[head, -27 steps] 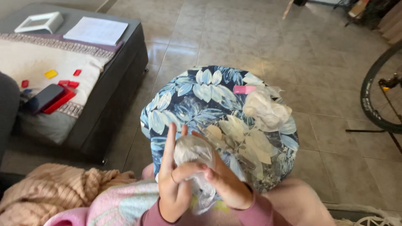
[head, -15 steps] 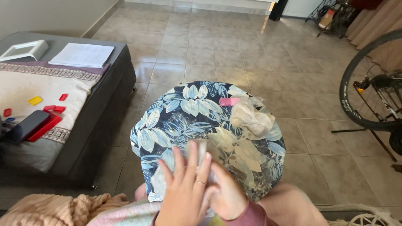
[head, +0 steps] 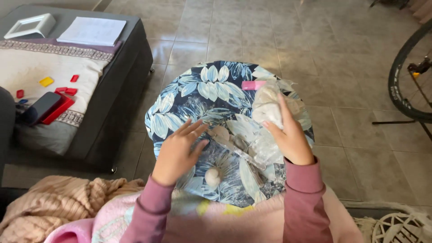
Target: Sculpting and carving a small clay object using hands and a carving tool.
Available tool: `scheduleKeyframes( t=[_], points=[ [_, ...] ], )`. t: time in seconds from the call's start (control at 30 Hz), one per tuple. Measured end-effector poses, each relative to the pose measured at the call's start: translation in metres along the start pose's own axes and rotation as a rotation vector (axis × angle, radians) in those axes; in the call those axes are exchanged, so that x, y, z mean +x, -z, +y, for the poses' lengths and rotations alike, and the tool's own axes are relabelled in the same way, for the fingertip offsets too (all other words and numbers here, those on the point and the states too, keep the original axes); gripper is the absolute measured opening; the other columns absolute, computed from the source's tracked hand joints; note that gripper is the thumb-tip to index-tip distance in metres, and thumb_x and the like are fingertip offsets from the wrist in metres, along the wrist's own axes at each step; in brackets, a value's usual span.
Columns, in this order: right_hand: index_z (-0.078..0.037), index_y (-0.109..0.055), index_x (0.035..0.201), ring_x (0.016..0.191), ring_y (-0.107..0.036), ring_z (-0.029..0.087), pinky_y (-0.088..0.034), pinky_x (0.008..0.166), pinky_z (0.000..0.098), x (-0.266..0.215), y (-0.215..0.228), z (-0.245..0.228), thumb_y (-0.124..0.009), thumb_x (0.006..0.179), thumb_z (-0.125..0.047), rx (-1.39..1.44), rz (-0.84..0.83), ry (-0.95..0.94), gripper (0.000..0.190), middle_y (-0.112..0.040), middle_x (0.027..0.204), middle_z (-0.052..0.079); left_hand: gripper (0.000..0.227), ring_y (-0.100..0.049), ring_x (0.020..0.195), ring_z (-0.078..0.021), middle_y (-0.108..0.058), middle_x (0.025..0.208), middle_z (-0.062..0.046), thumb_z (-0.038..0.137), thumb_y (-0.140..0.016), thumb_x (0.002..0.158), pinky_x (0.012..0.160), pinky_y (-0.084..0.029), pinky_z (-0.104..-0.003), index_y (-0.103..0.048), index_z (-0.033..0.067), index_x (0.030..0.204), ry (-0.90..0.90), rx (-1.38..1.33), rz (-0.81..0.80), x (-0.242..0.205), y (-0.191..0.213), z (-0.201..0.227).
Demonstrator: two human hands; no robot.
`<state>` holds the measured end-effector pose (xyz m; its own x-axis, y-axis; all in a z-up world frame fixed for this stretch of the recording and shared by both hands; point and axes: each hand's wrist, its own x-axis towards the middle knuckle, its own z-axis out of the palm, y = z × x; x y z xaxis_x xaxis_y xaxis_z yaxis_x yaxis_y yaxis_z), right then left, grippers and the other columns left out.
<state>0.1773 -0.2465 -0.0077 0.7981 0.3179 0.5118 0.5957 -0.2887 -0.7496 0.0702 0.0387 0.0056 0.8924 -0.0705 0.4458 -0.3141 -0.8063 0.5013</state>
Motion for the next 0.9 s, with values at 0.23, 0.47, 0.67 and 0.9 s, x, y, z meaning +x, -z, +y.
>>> scheduleKeyframes(
  t=[0.23,0.47,0.67,0.9],
  points=[
    [-0.011,-0.055,0.148,0.127,-0.066,0.026,-0.051,0.104,0.0345,0.001,-0.03,0.035,-0.066,0.095,-0.008,-0.114,-0.192,-0.135,0.054,-0.065,0.142,0.017,0.039,-0.066,0.111,-0.0354,-0.068,0.129,-0.013,0.025,-0.061,0.094,0.09,-0.055,-0.047,-0.066,0.0065,0.128,-0.117,-0.065,-0.199,0.05,-0.053,-0.015],
    [-0.008,-0.06,0.137,0.12,-0.052,0.038,-0.041,0.105,0.048,-0.003,-0.026,-0.003,-0.077,0.083,-0.016,-0.546,0.001,0.115,0.057,-0.061,0.129,0.017,0.023,-0.069,0.093,-0.0323,-0.073,0.1,-0.007,0.025,-0.069,0.084,0.075,-0.054,-0.047,-0.075,0.0184,0.105,-0.195,0.18,-0.289,0.058,-0.085,-0.041],
    [-0.006,-0.067,0.103,0.11,-0.051,0.032,-0.044,0.096,0.0453,-0.018,-0.051,-0.047,-0.084,0.076,-0.029,-0.555,-0.343,0.136,0.039,-0.057,0.113,0.01,0.025,-0.071,0.091,-0.0302,-0.073,0.094,-0.007,0.021,-0.077,0.074,0.077,-0.056,-0.042,-0.074,0.0139,0.098,-0.036,0.02,-0.354,0.064,-0.069,-0.045],
    [-0.008,-0.064,0.099,0.101,-0.06,0.023,-0.051,0.083,0.0391,-0.019,-0.072,-0.033,-0.081,0.083,-0.027,-0.692,-0.553,-0.081,0.029,-0.055,0.108,0.006,0.021,-0.07,0.088,-0.0345,-0.07,0.094,-0.012,0.014,-0.078,0.074,0.076,-0.055,-0.043,-0.075,0.0091,0.095,-0.01,-0.18,-0.111,0.053,-0.061,-0.053]
  ],
)
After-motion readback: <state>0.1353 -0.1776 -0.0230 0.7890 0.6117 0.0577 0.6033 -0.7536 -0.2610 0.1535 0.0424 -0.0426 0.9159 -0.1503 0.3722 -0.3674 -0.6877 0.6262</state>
